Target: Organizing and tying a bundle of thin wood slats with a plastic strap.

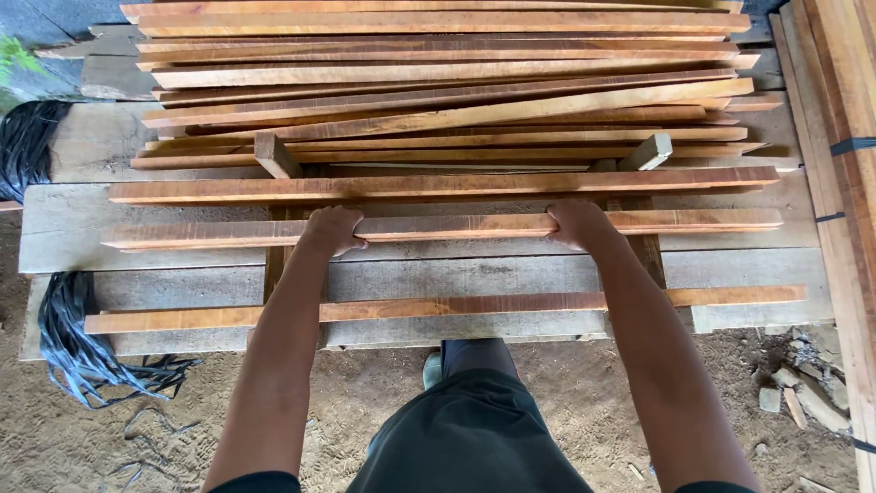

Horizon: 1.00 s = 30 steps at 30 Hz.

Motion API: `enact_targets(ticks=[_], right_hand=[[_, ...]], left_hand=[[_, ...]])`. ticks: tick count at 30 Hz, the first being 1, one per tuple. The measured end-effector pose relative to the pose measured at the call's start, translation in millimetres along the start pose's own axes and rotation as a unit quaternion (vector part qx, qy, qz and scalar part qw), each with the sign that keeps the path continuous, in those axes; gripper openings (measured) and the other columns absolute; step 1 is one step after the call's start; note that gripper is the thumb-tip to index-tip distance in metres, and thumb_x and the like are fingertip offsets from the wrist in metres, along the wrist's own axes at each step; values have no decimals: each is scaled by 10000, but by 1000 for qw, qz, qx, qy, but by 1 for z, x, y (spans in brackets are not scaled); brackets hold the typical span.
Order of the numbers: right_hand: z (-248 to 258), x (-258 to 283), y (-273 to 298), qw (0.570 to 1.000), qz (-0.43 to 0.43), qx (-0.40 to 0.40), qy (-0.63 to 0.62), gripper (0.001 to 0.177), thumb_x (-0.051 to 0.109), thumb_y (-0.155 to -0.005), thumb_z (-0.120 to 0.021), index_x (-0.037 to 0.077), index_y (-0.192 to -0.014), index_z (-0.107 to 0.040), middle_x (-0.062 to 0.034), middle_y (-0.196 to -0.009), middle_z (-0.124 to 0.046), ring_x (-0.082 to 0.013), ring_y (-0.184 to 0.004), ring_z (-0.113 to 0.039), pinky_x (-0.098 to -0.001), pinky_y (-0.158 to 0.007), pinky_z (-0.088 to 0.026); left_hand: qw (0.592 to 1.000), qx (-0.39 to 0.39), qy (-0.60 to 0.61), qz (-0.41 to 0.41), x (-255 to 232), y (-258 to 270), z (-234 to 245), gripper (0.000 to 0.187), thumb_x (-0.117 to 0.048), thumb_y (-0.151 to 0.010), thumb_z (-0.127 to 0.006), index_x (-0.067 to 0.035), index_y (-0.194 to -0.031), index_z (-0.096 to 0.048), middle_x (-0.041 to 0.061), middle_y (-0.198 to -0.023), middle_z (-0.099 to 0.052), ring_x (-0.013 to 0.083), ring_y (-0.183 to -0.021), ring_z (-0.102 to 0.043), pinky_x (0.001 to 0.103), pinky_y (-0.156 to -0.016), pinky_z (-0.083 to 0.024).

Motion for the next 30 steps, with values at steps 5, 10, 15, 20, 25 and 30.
enact_targets(ticks=[5, 10, 15, 20, 25, 30], right_hand=[[15, 2, 3, 1000, 2, 20, -13, 367, 473, -785, -748, 198, -1027, -753, -82, -1072, -790, -329, -1079, -743, -467, -911, -592], [8, 3, 1, 1000, 1, 7, -17, 326, 468, -785, -746, 203, -976, -743, -66, -1052, -784, -318, -1074, -743, -463, -903, -592], [10, 10, 12, 1000, -2, 26, -17, 339, 444, -792, -734, 194, -1020, -754, -73, -1075, -793, -334, -1077, -745, -470, -931, -585], [15, 20, 41, 999, -2, 24, -35, 338, 427, -814, -750, 174, -1038, -749, -93, -1063, -795, -354, -1057, -749, -483, -928, -584], [6, 27, 56, 999, 0, 26, -21, 385, 465, -805, -754, 179, -1062, -740, -90, -1070, -793, -348, -1057, -751, -483, -934, -587], [-6, 21, 64, 998, -5, 42, -44, 563, 621, -777, -696, 208, -1158, -720, -84, -1173, -777, -355, -1113, -732, -501, -952, -578]], left_hand=[[1000, -28, 0, -6, -2, 7, 0, 513, -598, -837, -721, -272, -1231, -677, 98, -1104, -773, 351, -1099, -743, 488, -929, -580], [999, -43, -19, 3, 6, -13, -30, 547, -637, -801, -724, -309, -1234, -666, 72, -1051, -773, 340, -1070, -751, 489, -902, -585], [998, -57, 11, -16, 1, 6, -24, 507, -589, -821, -730, -252, -1195, -671, 114, -1044, -776, 360, -1062, -754, 512, -906, -586], [998, -56, 3, -16, -8, 31, -26, 482, -584, -825, -710, -242, -1164, -688, 93, -1012, -778, 336, -1034, -760, 489, -889, -595], [999, -47, 12, -16, -15, 54, -27, 496, -591, -824, -687, -228, -1162, -689, 95, -1033, -782, 347, -1047, -756, 493, -894, -597], [999, -41, 15, -13, -26, 76, -15, 580, -744, -806, -605, -244, -1090, -686, 71, -1019, -778, 309, -1036, -758, 475, -902, -584]])
Point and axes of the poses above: each hand's wrist, its own y-axis away from the middle knuckle, its own z-axis out of the back of the hand, x = y × z, the point moved 5 cm from there along -y, towards the middle knuckle
